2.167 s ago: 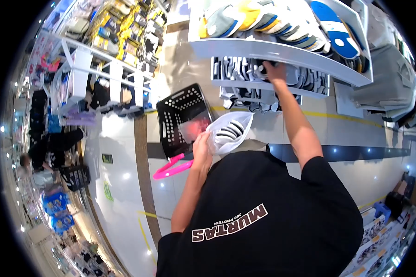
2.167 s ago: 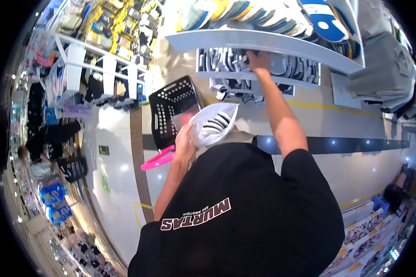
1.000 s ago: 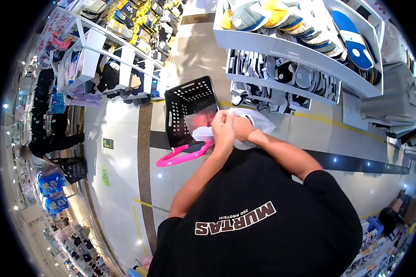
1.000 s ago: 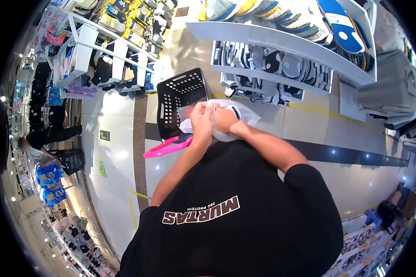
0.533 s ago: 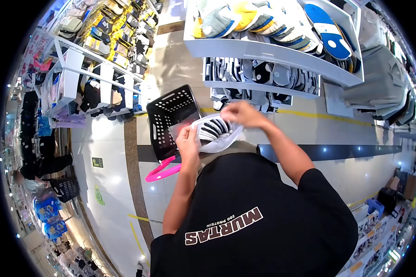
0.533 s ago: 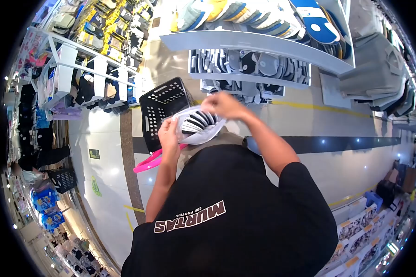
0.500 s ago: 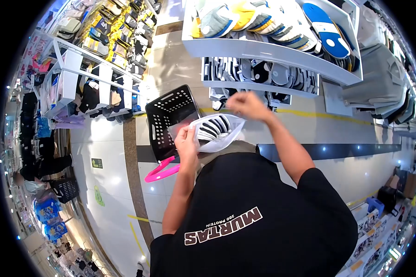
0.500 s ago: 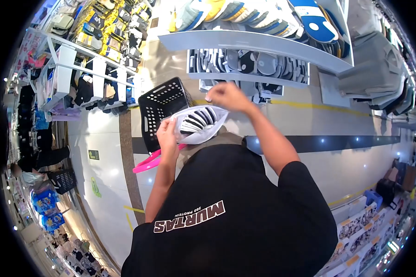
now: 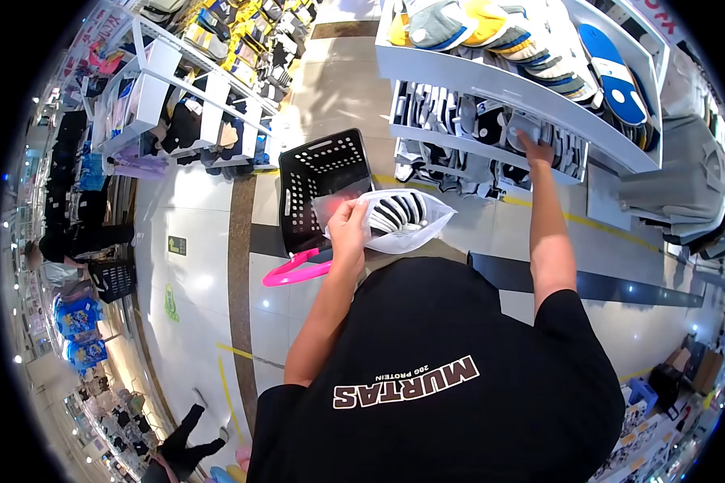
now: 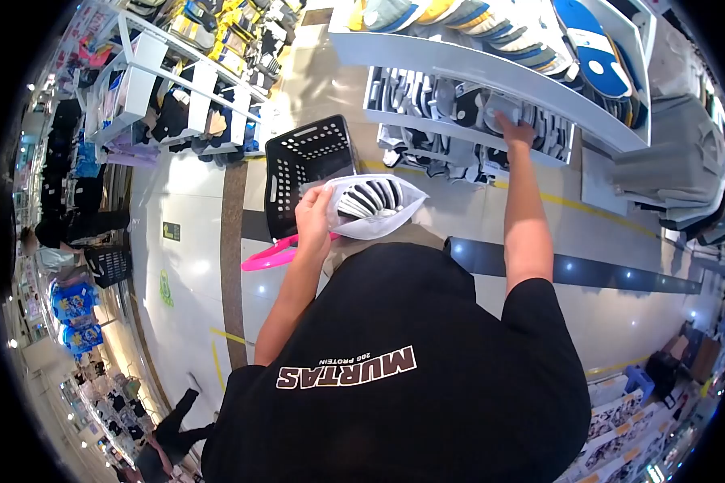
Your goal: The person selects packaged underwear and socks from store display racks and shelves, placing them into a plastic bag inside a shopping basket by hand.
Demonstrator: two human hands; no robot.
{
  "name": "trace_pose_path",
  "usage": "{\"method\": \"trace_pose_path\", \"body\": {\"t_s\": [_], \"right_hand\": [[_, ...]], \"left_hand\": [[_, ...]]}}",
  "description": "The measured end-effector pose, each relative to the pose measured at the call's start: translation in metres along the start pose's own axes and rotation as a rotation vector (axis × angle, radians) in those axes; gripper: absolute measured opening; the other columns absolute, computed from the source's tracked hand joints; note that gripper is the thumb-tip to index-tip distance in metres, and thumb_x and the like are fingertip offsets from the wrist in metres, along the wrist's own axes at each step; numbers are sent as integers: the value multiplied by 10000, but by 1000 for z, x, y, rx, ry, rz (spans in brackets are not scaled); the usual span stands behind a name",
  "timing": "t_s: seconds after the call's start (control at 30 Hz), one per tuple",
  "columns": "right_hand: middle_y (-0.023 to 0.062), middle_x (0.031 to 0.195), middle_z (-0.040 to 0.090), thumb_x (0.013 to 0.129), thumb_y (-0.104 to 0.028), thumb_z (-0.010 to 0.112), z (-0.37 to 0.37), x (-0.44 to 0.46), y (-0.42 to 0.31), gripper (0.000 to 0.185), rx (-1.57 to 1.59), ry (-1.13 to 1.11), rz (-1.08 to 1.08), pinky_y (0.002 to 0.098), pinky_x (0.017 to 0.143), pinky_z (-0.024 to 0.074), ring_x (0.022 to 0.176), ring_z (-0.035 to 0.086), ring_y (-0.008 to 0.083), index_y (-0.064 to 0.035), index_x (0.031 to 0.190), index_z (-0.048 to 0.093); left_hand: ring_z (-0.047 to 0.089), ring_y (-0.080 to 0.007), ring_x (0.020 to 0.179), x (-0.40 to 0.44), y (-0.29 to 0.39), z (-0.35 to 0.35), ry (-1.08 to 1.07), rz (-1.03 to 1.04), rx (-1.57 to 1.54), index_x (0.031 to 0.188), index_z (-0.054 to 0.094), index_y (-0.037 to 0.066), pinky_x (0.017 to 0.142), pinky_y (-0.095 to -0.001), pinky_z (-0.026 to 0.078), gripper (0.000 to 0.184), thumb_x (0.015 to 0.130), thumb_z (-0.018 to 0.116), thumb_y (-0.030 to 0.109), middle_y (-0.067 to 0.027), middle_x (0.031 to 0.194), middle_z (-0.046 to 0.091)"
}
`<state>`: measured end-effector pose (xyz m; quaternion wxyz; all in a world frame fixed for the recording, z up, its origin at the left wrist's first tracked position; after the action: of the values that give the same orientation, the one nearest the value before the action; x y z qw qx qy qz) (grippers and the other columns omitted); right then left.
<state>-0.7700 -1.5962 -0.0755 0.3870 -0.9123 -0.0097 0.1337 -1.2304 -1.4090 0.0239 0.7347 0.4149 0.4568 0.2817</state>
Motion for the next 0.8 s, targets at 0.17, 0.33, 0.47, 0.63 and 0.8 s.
{"method": "trace_pose_path", "body": {"t_s": [0.17, 0.33, 0.47, 0.63, 0.8], "right_hand": [[139, 1183, 648, 724, -375, 835, -9, -11, -20, 646, 523, -65, 208, 374, 897, 482, 1072, 610, 275, 84, 1137, 645], [115, 1088, 661, 821, -147, 741, -36, -62, -38, 391, 1003, -180, -6, 329, 839, 516, 991, 636, 214, 20, 1153, 620], [86, 1043, 670, 819, -125, 738, -61, -120, -48, 361, 906, -478, -49, 314, 817, 525, 888, 653, 180, 12, 1134, 627], [44, 939, 688, 791, -203, 786, -63, -192, -90, 332, 431, -840, -281, 266, 761, 499, 838, 623, 109, -14, 1043, 682], [72, 891, 695, 753, -297, 758, -31, -232, -141, 379, 80, -979, -512, 279, 764, 490, 822, 623, 129, 9, 971, 701]], "left_hand": [[595, -75, 788, 1, 0, -1, 24, 12, 20, 978, 653, 7, 713, -227, 471, 149, 963, 605, 147, -32, 893, 665], [595, -83, 800, 1, 7, -1, 48, -23, -17, 1002, 661, -7, 723, -235, 471, 174, 962, 604, 152, -36, 923, 667], [603, -88, 798, 5, 7, -1, 67, -22, -58, 999, 656, -9, 721, -235, 480, 174, 964, 602, 153, -41, 921, 669], [589, -71, 775, 11, 7, 10, 20, -30, -30, 988, 655, 3, 700, -221, 471, 170, 973, 594, 162, -29, 905, 668], [563, -49, 751, 12, -1, 23, -1, -39, 3, 982, 656, 20, 647, -216, 444, 169, 970, 605, 180, -5, 873, 655]]}}
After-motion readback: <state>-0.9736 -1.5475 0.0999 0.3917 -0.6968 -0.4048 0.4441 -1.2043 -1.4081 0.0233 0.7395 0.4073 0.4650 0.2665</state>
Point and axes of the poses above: each hand's wrist, its own x-axis towards the middle knuckle, its own z-axis out of the palm, y = z × x, the point moved 2 cm from there along x, towards the middle knuckle
